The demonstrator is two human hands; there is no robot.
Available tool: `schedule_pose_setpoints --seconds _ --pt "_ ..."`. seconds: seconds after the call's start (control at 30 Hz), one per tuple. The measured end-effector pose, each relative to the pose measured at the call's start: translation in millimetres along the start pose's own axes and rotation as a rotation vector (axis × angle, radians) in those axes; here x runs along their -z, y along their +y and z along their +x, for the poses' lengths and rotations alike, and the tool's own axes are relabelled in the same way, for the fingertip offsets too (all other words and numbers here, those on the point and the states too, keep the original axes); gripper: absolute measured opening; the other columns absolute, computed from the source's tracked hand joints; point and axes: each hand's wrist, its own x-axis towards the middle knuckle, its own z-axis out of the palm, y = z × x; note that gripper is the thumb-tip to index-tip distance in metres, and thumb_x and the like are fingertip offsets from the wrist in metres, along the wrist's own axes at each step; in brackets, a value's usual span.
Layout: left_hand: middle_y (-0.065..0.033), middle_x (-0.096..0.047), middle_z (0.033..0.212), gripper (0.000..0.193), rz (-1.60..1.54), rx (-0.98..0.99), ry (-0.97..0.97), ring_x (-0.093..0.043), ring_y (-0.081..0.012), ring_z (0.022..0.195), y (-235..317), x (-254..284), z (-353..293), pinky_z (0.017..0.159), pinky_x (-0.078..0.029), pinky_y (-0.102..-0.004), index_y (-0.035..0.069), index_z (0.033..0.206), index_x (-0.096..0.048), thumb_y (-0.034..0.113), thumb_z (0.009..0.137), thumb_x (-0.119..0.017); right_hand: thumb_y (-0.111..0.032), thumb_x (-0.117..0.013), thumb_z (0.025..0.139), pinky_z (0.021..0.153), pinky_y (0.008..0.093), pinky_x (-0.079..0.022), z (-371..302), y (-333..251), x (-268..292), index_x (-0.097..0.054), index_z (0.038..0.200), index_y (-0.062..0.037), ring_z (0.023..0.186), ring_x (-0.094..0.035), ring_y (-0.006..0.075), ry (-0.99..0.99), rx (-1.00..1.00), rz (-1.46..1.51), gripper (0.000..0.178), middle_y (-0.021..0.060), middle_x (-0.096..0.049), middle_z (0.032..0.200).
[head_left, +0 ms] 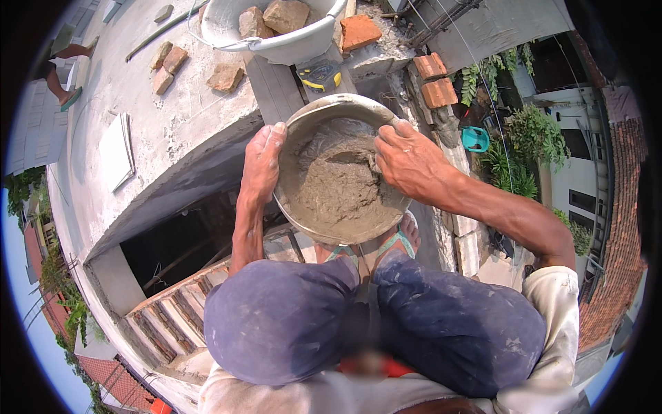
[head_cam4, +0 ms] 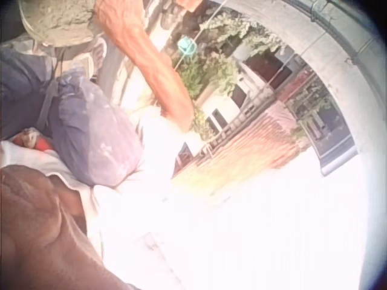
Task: The person scoops mortar from a bucket with a trowel and applies it to a wall, then places bricks one by one along a guide string. They repeatedly pick up bricks, apply mortar, and set them in place, occasionally adjusting the string and tapping bricks to align them.
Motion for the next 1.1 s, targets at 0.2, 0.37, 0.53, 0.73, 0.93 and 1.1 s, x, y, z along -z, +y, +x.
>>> schedule_pose_setpoints --seconds 0.2,0.37,0.53,0.73,0.93,1.1 --pt "0.0041 -0.053 0.087 0.040 0.019 -0.116 0.003 -0.043 -0.0064 0.081 22.1 -32.5 -24.5 0.073 -0.039 -0.0262 0.004 0.095 -0.064 0.040 0.110 -0.059 -0.014 -0.065 0.092 0.062 0.0403 -0.056 -58.7 1.5 55.9 -0.067 0.104 -0.0046 0.083 -0.071 0.0248 -0.081 -0.267 0.113 0.016 0.0103 -0.062 0.090" --pt "0.0038 -0.053 0.082 0.038 0.033 -0.089 0.035 -0.043 -0.0062 0.078 38.5 -38.2 -41.7 0.068 -0.040 -0.0276 0.002 0.094 -0.064 0.037 0.110 -0.060 -0.009 -0.066 0.091 0.060 0.0457 -0.057 -92.5 10.4 72.1 -0.062 0.110 -0.0034 0.076 -0.072 0.0316 0.063 -0.384 0.171 0.020 0.0136 -0.061 0.089" --pt "0.0042 -0.055 0.082 0.036 -0.031 -0.120 0.052 -0.044 -0.0057 0.077 45.3 -60.5 -46.8 0.068 -0.041 -0.0275 0.002 0.095 -0.064 0.034 0.110 -0.061 -0.013 -0.070 0.091 0.063 0.0511 -0.056 -95.6 -20.0 17.5 -0.060 0.110 0.0003 0.071 -0.070 0.0417 -0.133 -0.441 0.457 0.025 0.0205 -0.064 0.089" --pt "0.0017 -0.056 0.080 0.033 0.027 -0.157 0.079 -0.046 -0.0066 0.076 46.5 -72.0 -54.1 0.066 -0.043 -0.0295 0.000 0.097 -0.062 0.030 0.109 -0.061 -0.019 -0.069 0.096 0.067 0.0529 -0.057 -94.6 -48.1 -8.6 -0.065 0.111 0.0059 0.074 -0.071 0.0453 0.021 -0.327 0.863 0.029 0.0277 -0.066 0.072" --pt "0.0003 -0.057 0.080 0.032 0.107 -0.193 0.087 -0.047 -0.0074 0.076 53.5 -78.3 -54.4 0.067 -0.043 -0.0300 0.000 0.097 -0.062 0.029 0.110 -0.061 -0.026 -0.071 0.098 0.082 0.0491 -0.056 -76.1 -82.6 7.1 -0.068 0.124 0.0109 0.089 -0.072 0.0461 -0.083 -0.493 1.305 0.045 0.0324 -0.072 0.100" --pt "0.0057 -0.055 0.088 0.028 0.068 -0.114 0.073 -0.045 -0.0044 0.082 53.4 -73.6 -50.9 0.075 -0.041 -0.0247 0.004 0.099 -0.065 0.027 0.113 -0.056 -0.030 -0.073 0.099 0.082 0.0394 -0.053 -93.9 -89.4 11.8 -0.071 0.117 0.0034 0.087 -0.068 0.0241 -0.068 -0.542 1.581 0.038 0.0196 -0.073 0.100"
